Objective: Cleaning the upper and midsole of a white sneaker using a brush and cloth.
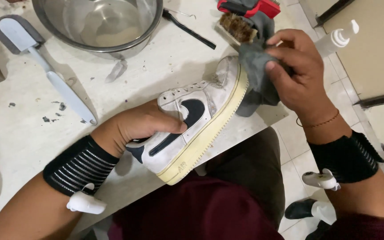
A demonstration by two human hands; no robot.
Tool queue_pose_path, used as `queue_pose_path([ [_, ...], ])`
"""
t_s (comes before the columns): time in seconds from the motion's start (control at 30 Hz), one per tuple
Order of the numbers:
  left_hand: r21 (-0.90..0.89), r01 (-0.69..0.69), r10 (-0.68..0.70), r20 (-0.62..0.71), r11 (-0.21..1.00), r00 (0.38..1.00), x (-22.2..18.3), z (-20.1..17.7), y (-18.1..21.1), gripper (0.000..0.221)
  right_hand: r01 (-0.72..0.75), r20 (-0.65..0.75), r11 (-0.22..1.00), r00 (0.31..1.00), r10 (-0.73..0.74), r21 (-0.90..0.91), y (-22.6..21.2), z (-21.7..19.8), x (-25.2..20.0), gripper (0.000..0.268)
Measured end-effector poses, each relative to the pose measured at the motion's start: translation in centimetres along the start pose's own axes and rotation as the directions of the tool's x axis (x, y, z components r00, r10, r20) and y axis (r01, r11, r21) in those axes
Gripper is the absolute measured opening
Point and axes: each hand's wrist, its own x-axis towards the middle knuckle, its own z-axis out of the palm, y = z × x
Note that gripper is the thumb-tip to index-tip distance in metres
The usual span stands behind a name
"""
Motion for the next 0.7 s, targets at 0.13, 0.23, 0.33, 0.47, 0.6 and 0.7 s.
queue_pose_path([
  [0.13, 0.01, -0.153, 0.154, -0.077, 0.988, 0.985, 0.2, 0.5, -1.3, 0.059, 0.051, -0.08, 0.995, 0.996, -0.045, 0.084, -0.8, 2.7, -2.0, 0.024],
  [0.23, -0.013, -0.176, 0.174, -0.078, 0.984, 0.982, -0.1, 1.2, -0.9, 0.06, 0.175, 0.003, 0.983, 0.984, -0.176, 0.06, -2.0, 4.3, -5.6, 0.027],
  [0.33, -0.028, -0.2, 0.198, -0.066, 0.979, 0.978, 1.3, 0.2, -2.7, 0.057, 0.384, 0.083, 0.92, 0.917, -0.39, 0.078, -8.5, 6.9, -5.5, 0.017],
  [0.47, 0.02, -0.233, 0.233, -0.008, 0.972, 0.972, 0.9, 0.2, -1.3, 0.056, 0.417, 0.183, 0.908, 0.896, -0.405, -0.036, -8.4, 4.0, -3.0, 0.015],
  [0.6, 0.069, -0.139, 0.139, -0.003, 0.988, 0.99, -0.3, 0.7, 0.2, 0.048, 0.199, 0.142, 0.928, 0.977, -0.162, -0.315, -2.3, 0.5, -1.9, 0.013],
  [0.7, 0.142, -0.176, 0.166, 0.077, 0.974, 0.983, -0.9, 1.6, 1.3, 0.049, -0.161, -0.062, 0.949, 0.987, 0.149, -0.27, 2.0, -0.7, -3.1, 0.014],
])
